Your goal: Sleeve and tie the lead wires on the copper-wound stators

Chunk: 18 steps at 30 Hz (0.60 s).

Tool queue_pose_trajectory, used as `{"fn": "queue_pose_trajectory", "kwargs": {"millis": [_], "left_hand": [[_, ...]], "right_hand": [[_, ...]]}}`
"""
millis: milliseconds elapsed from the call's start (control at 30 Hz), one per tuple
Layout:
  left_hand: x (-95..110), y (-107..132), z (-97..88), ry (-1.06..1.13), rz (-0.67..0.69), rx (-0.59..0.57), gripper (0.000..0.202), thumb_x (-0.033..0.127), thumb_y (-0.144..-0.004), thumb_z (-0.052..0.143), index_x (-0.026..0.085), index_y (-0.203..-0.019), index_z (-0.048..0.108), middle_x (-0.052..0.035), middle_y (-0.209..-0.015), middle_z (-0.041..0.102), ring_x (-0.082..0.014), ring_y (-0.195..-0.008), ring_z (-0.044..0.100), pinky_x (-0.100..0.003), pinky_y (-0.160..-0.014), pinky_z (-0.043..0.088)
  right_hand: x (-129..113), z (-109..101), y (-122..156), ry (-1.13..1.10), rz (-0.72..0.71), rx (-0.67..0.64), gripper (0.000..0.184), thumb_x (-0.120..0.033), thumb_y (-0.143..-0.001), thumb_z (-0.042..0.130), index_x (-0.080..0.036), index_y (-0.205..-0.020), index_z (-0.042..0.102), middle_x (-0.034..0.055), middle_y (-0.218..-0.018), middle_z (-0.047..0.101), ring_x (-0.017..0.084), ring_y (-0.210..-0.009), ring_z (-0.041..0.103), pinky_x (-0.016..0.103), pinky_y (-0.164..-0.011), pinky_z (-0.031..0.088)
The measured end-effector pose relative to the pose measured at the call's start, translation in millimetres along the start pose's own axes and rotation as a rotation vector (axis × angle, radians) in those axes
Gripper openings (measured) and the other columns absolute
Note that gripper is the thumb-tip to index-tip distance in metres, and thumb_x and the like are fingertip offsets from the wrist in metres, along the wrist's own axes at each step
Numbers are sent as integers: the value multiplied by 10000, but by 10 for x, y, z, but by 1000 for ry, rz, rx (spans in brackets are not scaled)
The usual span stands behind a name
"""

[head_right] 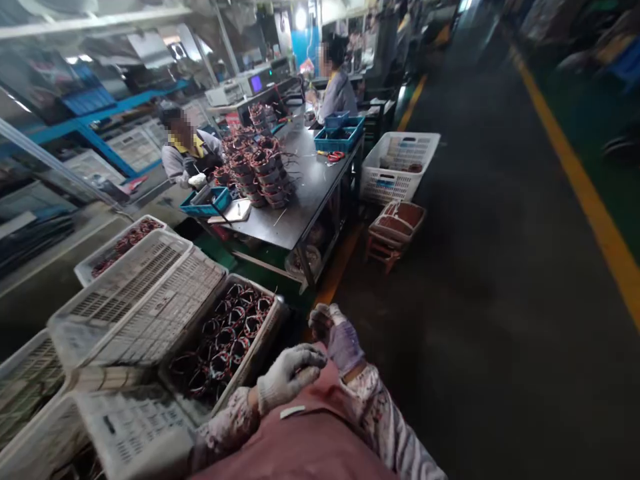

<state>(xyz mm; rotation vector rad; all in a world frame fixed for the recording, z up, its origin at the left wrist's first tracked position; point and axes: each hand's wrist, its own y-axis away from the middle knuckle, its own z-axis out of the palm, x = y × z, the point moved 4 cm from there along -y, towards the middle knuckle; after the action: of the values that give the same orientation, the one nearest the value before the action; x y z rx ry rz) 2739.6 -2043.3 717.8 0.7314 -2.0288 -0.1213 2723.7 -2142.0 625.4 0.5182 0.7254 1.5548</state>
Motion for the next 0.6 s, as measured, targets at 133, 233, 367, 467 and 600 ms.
{"fn": "queue_pose_trajectory", "kwargs": {"millis": [133,233,367,467,600], "left_hand": [[-987,-1032,-517,-281,-273,294,275,285,-874,539,183,-1092,672,-93,-1150,688,-185,-1076,662,-322,-963,546],[-1645,-1850,-1038,-432,-547,558,393,247,-839,546,163,-1217,615,-125,-1280,622,-231,-1214,600,-398,-1071,488],[-2195,-2851,-1892,-508,-792,707,653,335,-804,613,43,-1373,486,-244,-1502,382,-358,-1419,373,-504,-1178,337],[-2527,-3453,-2464,-586,-929,739,720,361,-812,591,-29,-1397,433,-299,-1509,344,-412,-1453,275,-573,-1192,248],[-2970,-4208,-2618,-631,-1009,692,727,389,-824,565,-31,-1403,432,-299,-1497,382,-425,-1438,298,-607,-1175,232]], "right_hand": [[-998,-211,-1105,104,-18,150,229,-346,-717,696,-179,-874,690,51,-769,741,153,-639,684,266,-607,521],[-1810,-266,-1836,246,-66,250,294,-332,-621,732,-166,-861,702,69,-762,743,168,-637,688,248,-564,496],[-2941,-173,-2732,643,-278,229,429,-466,-633,697,-162,-936,720,109,-871,753,222,-736,717,320,-633,552],[-3680,-11,-3503,952,-490,206,394,-495,-682,636,-187,-908,731,110,-949,751,266,-910,710,434,-849,568],[-4490,390,-4882,1114,-588,139,325,-345,-689,635,-206,-964,737,100,-1170,703,270,-1177,611,444,-1140,396]]}}
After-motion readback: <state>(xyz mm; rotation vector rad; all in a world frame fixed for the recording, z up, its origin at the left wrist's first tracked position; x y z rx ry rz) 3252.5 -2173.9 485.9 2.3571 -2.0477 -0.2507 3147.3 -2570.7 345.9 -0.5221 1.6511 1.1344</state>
